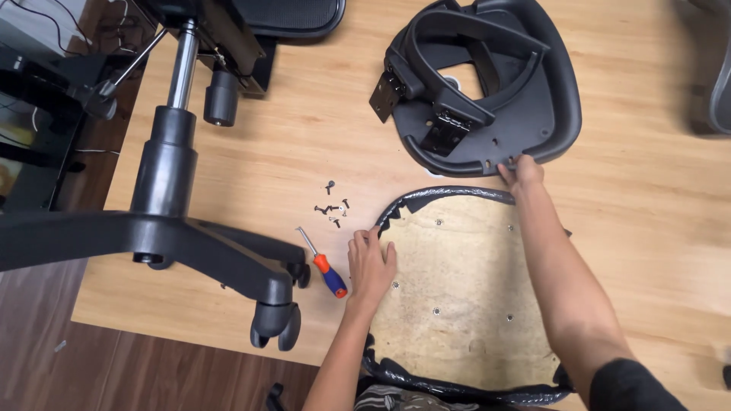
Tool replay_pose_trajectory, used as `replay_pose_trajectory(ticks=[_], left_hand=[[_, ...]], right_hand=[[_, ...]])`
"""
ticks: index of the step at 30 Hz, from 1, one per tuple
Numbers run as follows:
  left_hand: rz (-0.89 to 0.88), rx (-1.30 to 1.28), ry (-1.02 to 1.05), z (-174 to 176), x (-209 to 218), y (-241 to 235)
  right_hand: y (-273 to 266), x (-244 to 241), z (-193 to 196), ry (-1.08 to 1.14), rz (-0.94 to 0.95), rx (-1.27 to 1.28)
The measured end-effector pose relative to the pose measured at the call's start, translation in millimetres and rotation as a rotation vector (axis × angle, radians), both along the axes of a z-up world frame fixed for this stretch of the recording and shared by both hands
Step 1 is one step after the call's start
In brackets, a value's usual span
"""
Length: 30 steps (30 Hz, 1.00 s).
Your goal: The person assembles an office chair on a wooden table. They use a screwdriver to drive screws into the seat mounting plate, attach a black box to the seat back, mount the seat onto the gas lift and base, position the armrests and seat cushion, and drive screws into the seat plate by hand and with the screwdriver.
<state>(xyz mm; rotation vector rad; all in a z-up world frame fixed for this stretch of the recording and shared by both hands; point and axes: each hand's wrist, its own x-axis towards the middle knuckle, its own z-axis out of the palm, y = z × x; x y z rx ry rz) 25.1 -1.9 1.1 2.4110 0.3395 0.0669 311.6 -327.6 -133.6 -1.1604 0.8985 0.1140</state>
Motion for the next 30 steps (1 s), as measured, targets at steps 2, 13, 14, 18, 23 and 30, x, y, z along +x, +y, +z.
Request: replay_pose_trajectory(ticks=[2,13,14,18,23,30], left_hand=[[0.006,-0.010,0.003,-1,9,3],[-0.015,-0.274,-0.198,-11,106,-17],[-0.017,-0.324,-0.234,-11,116,-22],[0.032,-0.559,-0.185,-8,151,-35],[0.084,-0.694,-0.121,12,176,-28],[0.119,-0.878,-0.312,-1,178,-4]], right_hand=[[16,-3,13,0.002,-0.008,-0.088],[78,26,87,-0.177,0.115,0.124],[76,31,79,-0.157,0.213,0.215],[83,37,73,-0.170,0.337,0.408],[108,0,149,-0.267,0.359,0.422],[179,-10,162,-0.423,0.453,0.323]])
